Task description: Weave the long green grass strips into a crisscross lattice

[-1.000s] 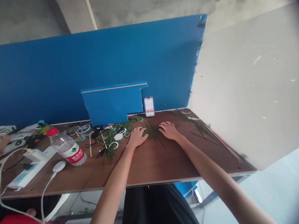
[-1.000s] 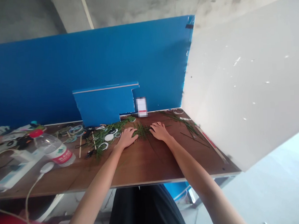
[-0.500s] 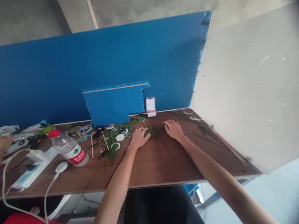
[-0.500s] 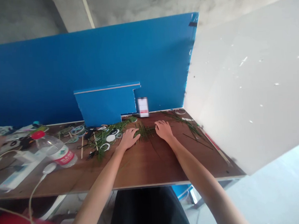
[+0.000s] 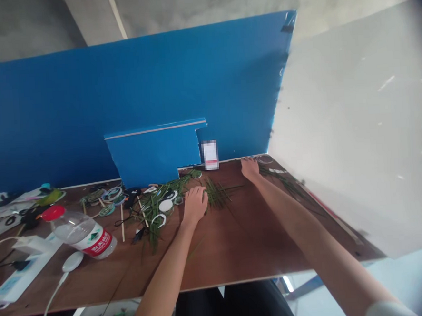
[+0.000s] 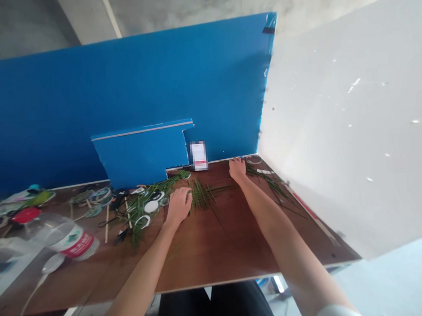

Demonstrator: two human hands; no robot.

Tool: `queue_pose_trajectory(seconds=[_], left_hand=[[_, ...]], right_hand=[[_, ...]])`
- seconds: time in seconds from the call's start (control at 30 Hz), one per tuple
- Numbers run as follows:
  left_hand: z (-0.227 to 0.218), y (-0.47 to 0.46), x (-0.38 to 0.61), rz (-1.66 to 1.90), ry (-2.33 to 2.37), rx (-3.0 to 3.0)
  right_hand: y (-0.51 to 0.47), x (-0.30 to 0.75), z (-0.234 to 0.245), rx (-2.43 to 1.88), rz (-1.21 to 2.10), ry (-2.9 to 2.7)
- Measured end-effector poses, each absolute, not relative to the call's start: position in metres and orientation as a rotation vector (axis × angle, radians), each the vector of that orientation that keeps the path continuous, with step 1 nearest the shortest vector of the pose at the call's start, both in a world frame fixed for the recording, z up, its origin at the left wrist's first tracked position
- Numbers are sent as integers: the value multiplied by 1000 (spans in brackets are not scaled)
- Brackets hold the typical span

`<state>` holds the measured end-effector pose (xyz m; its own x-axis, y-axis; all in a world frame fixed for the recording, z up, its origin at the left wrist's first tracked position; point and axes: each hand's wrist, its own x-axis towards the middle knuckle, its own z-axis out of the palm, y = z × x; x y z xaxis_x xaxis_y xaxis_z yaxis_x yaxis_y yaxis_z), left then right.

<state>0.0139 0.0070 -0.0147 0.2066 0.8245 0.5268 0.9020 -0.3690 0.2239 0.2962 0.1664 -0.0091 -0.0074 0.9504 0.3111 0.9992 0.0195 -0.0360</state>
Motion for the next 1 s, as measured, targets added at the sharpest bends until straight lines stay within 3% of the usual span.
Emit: queue_pose_trajectory(seconds=[0.27,0.47,0.7,1.0], left_hand=[[-16,13,12,-898,-1715,-2349],[-17,12,12,-918,-1711,-2337],[-16,11,13,-922,-1728,-2322],[-16,11,12,-928,-1718,-2324]], right_hand=[[193,305,-4,-2014,-264,-2176],[178,307,2,-1945,-300,-2194],[163,316,20,-1864,-124,-2168],[140,323,21,-1848,-196,-2156]])
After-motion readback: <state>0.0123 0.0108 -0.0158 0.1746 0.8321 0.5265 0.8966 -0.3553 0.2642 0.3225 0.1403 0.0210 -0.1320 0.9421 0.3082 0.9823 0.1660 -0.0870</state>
